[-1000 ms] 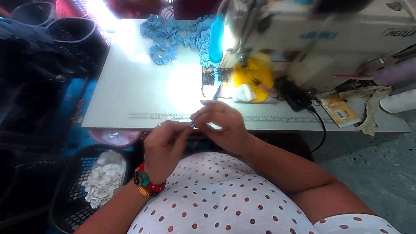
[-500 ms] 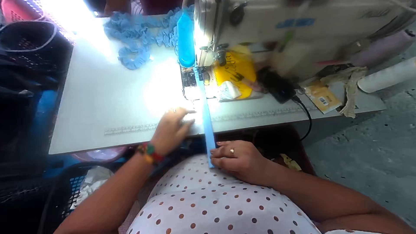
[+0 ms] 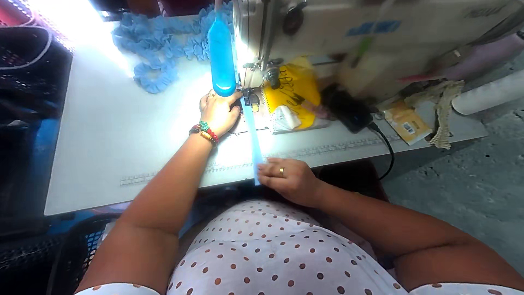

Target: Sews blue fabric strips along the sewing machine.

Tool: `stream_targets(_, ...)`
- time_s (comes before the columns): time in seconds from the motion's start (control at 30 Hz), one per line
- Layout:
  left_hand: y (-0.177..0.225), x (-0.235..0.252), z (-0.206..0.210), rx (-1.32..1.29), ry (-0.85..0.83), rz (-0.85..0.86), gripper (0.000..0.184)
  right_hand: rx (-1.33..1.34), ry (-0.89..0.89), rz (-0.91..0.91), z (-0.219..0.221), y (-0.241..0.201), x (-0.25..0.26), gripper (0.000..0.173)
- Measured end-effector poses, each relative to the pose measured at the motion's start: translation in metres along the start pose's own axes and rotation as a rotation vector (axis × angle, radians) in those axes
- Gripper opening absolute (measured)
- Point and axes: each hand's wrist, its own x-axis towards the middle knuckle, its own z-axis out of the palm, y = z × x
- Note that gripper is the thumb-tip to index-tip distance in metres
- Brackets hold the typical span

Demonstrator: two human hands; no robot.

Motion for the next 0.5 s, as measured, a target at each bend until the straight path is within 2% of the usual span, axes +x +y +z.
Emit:
stream_targets(0.23,0.002,0.0,0.001,0.014,-0.006,-0.02,0.044,-0.144,-0.018,0.08,0.007,0.017,0.023,0.019)
stream_targets(0.5,0.002,0.002,0.003,0.036,0.0,-0.021,0.045,-0.27,-0.099,0.231,0.01,0.036,0.045,0.038)
